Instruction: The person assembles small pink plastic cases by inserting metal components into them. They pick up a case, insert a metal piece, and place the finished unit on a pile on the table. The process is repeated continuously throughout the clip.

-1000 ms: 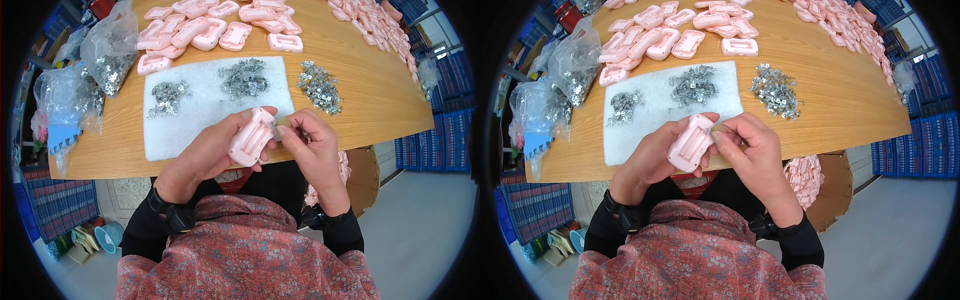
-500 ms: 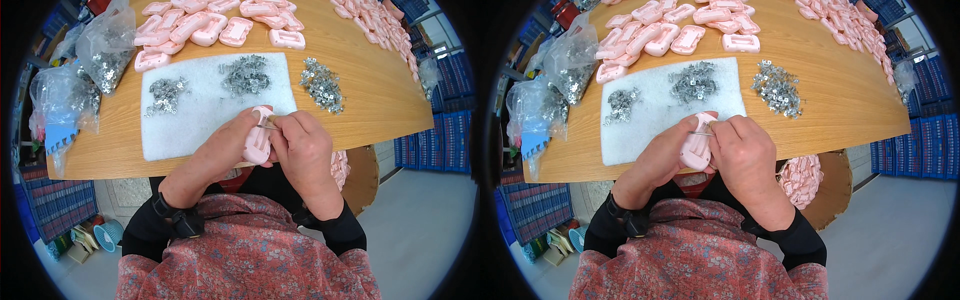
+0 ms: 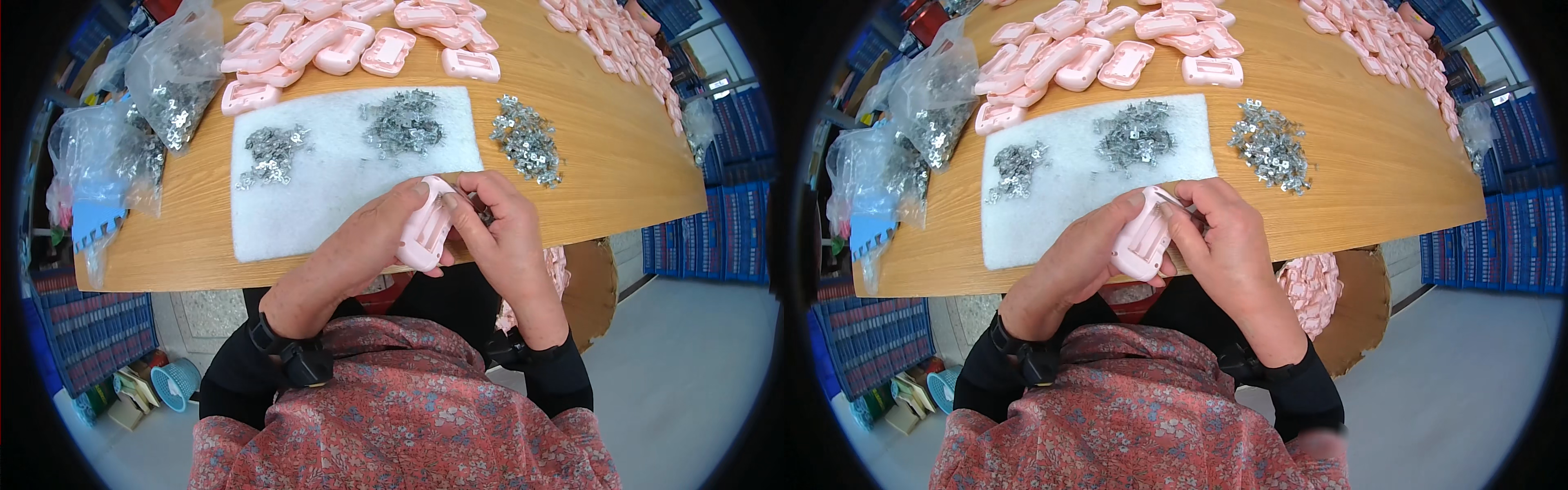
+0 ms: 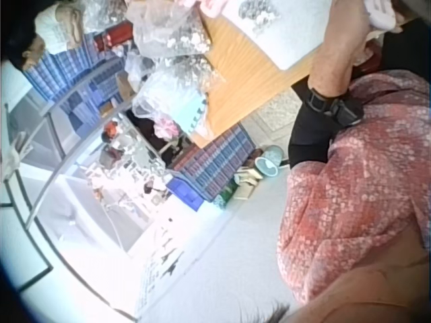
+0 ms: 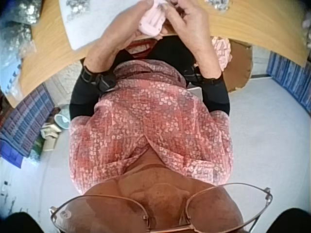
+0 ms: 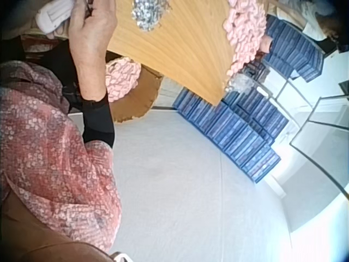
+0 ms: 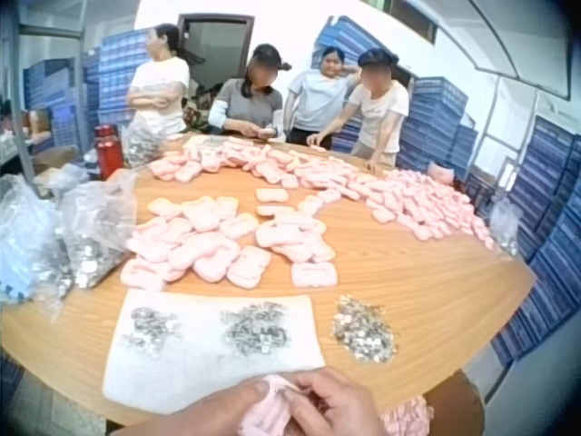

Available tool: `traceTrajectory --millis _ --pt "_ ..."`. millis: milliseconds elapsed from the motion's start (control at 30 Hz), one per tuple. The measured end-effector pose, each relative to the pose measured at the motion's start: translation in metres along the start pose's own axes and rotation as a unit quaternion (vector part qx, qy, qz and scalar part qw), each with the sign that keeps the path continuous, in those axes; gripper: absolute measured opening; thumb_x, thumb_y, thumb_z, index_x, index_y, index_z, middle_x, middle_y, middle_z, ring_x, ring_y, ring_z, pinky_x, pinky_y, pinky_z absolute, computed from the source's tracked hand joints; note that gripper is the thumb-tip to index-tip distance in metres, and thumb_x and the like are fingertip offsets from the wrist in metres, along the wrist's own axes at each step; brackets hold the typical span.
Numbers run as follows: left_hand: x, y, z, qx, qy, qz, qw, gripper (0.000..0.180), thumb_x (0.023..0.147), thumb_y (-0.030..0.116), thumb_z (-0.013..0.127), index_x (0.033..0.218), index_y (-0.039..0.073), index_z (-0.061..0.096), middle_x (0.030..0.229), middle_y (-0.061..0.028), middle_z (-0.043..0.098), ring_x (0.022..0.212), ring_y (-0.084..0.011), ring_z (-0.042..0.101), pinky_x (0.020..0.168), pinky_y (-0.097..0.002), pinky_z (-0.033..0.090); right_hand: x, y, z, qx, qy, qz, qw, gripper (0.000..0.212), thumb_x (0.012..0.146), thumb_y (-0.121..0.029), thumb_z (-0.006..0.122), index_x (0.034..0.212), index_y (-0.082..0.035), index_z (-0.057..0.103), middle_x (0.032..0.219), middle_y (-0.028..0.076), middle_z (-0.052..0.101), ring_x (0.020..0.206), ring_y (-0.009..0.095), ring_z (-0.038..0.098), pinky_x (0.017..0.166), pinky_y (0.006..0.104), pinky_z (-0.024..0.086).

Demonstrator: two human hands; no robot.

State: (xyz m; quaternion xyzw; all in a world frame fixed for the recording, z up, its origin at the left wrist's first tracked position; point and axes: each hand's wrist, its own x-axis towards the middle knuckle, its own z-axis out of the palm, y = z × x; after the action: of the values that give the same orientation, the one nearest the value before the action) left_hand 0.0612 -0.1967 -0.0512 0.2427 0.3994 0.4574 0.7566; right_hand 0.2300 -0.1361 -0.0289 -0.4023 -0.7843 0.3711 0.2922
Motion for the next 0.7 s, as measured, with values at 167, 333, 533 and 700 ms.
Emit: traceTrajectory --millis 167,333,533,700 --pt "-0.003 0.003 0.002 -0.033 -0.003 0.012 0.999 0.048 0.107 0.036 0.030 0.139 0.002 0.043 0.100 -0.0153 0.064 0.078 -0.0248 0.069 0.065 -0.0352 0.060 0.000 -0.003 -0.002 0.038 -0.014 0.034 0.999 0.018 0.091 -0.012 0.067 0.103 0.002 0.066 0.086 0.013 0.062 0.072 0.019 0.061 0.064 0.0309 0.049" --pt "-0.003 0.002 0.002 -0.006 -0.011 0.025 1.000 0.051 0.107 0.035 0.030 0.147 0.003 0.036 0.103 -0.0153 0.064 0.078 -0.0246 0.068 0.066 -0.0347 0.059 -0.002 0.003 0.002 0.110 -0.032 0.101 0.988 0.018 0.091 -0.012 0.067 0.103 0.002 0.066 0.085 0.009 0.061 0.073 0.016 0.060 0.065 0.0285 0.048" --pt "-0.003 0.002 0.002 -0.017 0.002 0.024 1.000 0.052 0.107 0.034 0.029 0.149 0.004 0.034 0.103 -0.0150 0.064 0.078 -0.0246 0.068 0.070 -0.0358 0.059 -0.008 0.011 0.006 0.119 0.060 0.063 0.989 0.016 0.088 -0.009 0.070 0.099 0.001 0.065 0.084 0.007 0.060 0.070 0.015 0.058 0.064 0.0273 0.048" --pt "-0.004 0.003 0.002 0.001 -0.002 0.023 1.000 0.052 0.107 0.034 0.029 0.150 0.004 0.033 0.104 -0.0148 0.064 0.078 -0.0243 0.068 0.070 -0.0359 0.059 -0.007 -0.005 -0.005 -0.077 0.016 -0.032 0.996 0.015 0.085 -0.009 0.070 0.095 -0.001 0.063 0.084 0.011 0.061 0.068 0.025 0.061 0.061 0.0343 0.050"
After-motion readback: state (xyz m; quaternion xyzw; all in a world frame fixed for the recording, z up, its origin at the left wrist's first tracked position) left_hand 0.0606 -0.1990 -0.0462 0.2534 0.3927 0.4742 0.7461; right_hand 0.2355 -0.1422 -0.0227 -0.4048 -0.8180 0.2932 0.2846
